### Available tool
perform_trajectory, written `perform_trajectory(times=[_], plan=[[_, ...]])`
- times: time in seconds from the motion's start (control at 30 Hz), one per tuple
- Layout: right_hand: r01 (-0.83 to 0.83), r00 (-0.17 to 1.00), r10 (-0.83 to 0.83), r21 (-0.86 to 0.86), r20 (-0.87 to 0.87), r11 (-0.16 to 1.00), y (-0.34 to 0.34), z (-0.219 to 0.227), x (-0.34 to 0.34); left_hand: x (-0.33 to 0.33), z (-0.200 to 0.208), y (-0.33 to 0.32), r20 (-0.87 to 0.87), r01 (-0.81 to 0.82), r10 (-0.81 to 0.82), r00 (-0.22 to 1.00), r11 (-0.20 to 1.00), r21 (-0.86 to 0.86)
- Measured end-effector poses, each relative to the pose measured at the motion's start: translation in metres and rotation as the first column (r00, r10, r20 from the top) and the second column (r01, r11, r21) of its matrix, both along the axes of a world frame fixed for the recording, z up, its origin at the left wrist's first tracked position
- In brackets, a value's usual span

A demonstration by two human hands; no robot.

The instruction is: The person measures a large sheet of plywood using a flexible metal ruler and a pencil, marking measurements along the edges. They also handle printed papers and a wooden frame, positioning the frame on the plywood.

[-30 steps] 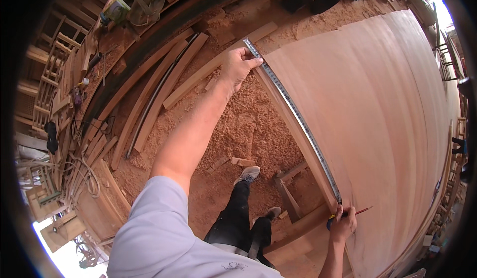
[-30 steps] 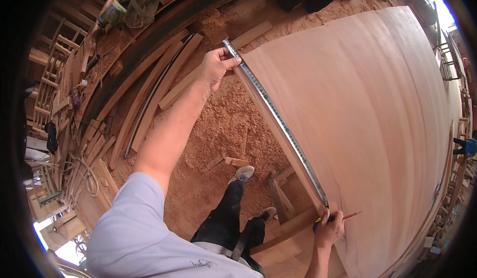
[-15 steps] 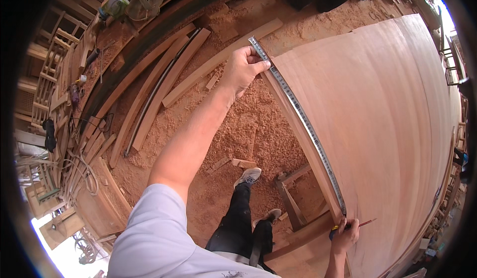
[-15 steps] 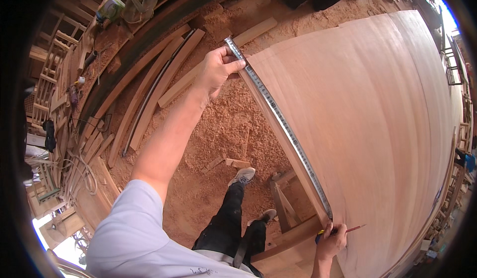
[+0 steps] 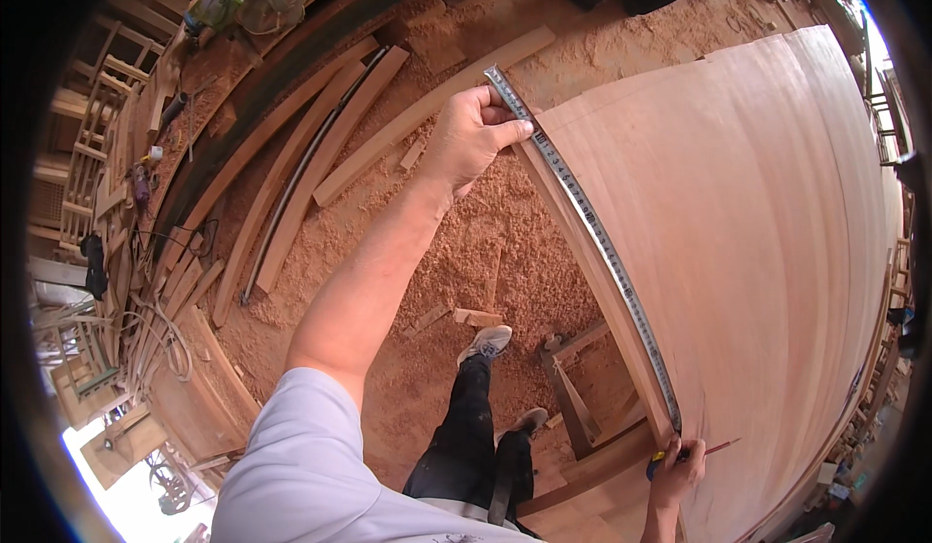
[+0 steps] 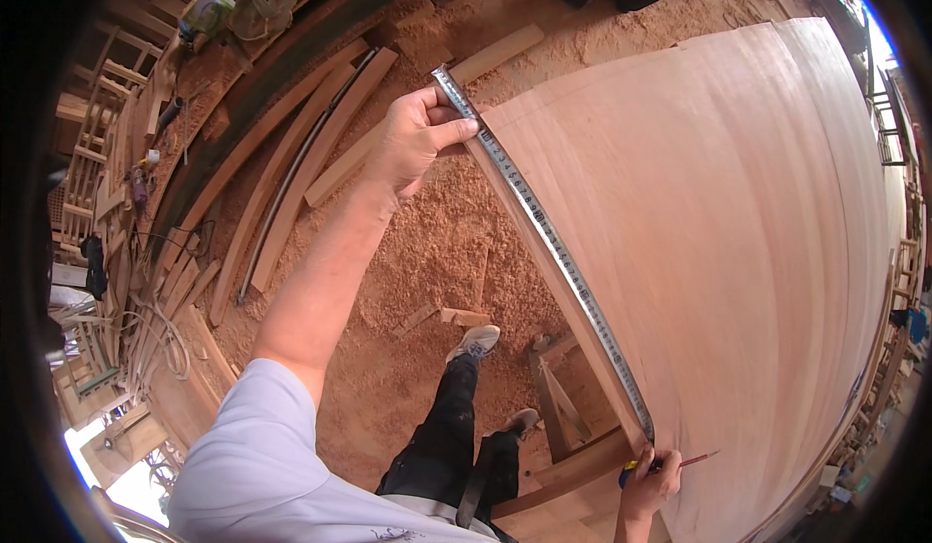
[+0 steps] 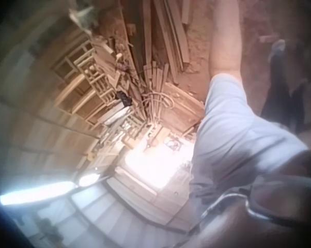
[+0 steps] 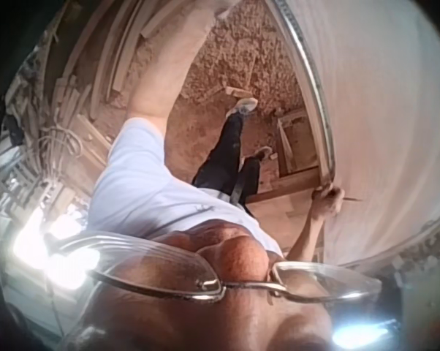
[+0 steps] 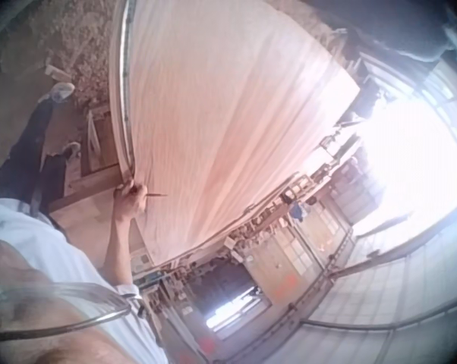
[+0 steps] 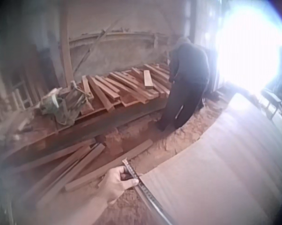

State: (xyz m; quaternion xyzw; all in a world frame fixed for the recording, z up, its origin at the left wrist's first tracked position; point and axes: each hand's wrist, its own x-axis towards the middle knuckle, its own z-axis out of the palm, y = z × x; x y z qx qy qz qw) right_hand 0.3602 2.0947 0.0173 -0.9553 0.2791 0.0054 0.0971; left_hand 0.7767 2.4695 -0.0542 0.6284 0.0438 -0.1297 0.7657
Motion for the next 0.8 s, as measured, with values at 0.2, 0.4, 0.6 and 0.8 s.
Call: perform_trajectory(times=[0.2, 0.4, 0.6, 0.8], plan=[[-0.011, 1.000, 0.011, 0.012, 0.012, 1.000, -0.0007, -0.0010, -0.0003, -0.0012, -0.0001, -0.0001, 0.005, -0.012, 0.013, 1.000, 0.999, -0.042], [-0.018, 1.000, 0.018, 0.000, 0.010, 1.000, 0.0021, 0.0017, 0.0024, -0.0016, -0.0017, 0.0010, 0.014, -0.004, 0.004, 1.000, 1.000, -0.009], [0.002, 1.000, -0.002, 0.004, -0.009, 1.000, -0.0003, 0.0008, 0.0006, -0.0005, -0.0041, 0.0026, 0.011, 0.003, -0.003, 1.000, 1.000, 0.014], [0.009, 1.000, -0.009, 0.012, -0.011, 1.000, 0.0000, 0.0016, 0.0019, -0.0012, 0.0000, 0.0017, 0.017, 0.009, -0.010, 1.000, 1.000, 0.010]])
